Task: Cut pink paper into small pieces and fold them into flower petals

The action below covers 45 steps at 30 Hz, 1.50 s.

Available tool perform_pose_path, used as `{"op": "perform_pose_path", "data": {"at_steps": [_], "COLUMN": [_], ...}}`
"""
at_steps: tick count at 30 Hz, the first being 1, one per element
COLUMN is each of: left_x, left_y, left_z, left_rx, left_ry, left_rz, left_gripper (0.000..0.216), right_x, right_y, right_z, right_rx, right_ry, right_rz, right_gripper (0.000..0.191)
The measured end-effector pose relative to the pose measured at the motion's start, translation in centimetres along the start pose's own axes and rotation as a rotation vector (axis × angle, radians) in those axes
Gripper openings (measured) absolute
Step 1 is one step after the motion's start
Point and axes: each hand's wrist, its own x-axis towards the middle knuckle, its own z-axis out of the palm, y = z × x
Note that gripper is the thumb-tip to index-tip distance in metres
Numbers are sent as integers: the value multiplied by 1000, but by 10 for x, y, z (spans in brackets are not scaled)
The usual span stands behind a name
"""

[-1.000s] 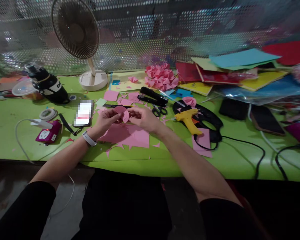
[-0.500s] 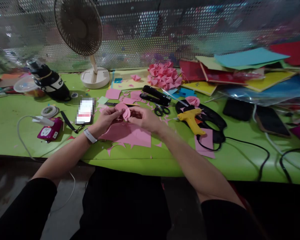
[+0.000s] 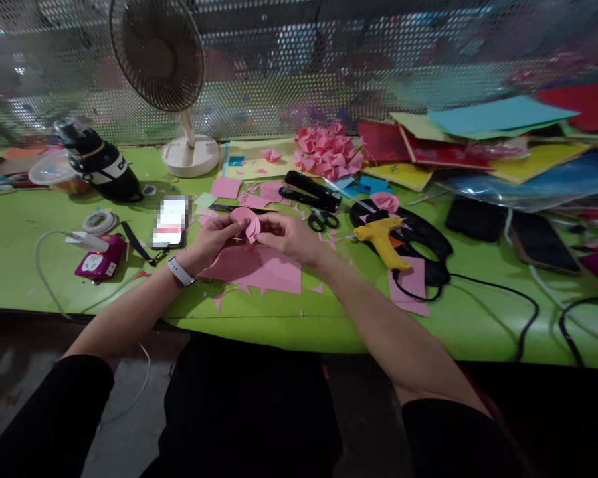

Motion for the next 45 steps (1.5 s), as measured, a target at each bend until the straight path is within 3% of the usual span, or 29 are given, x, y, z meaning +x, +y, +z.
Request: {"op": "perform_pose_path", "data": {"at_steps": [45], "left_x": [-1], "left_y": [-3], "left_z": [-2], "left_rx": [-25], "left_ry": [-23], "left_rz": [-27], "left_gripper": [28], "right_x": [3], "right_y": [5], "right_z": [-1], "right_rx": [23], "right_ry": [-13], "right_rz": [17], "right_gripper": [28]}}
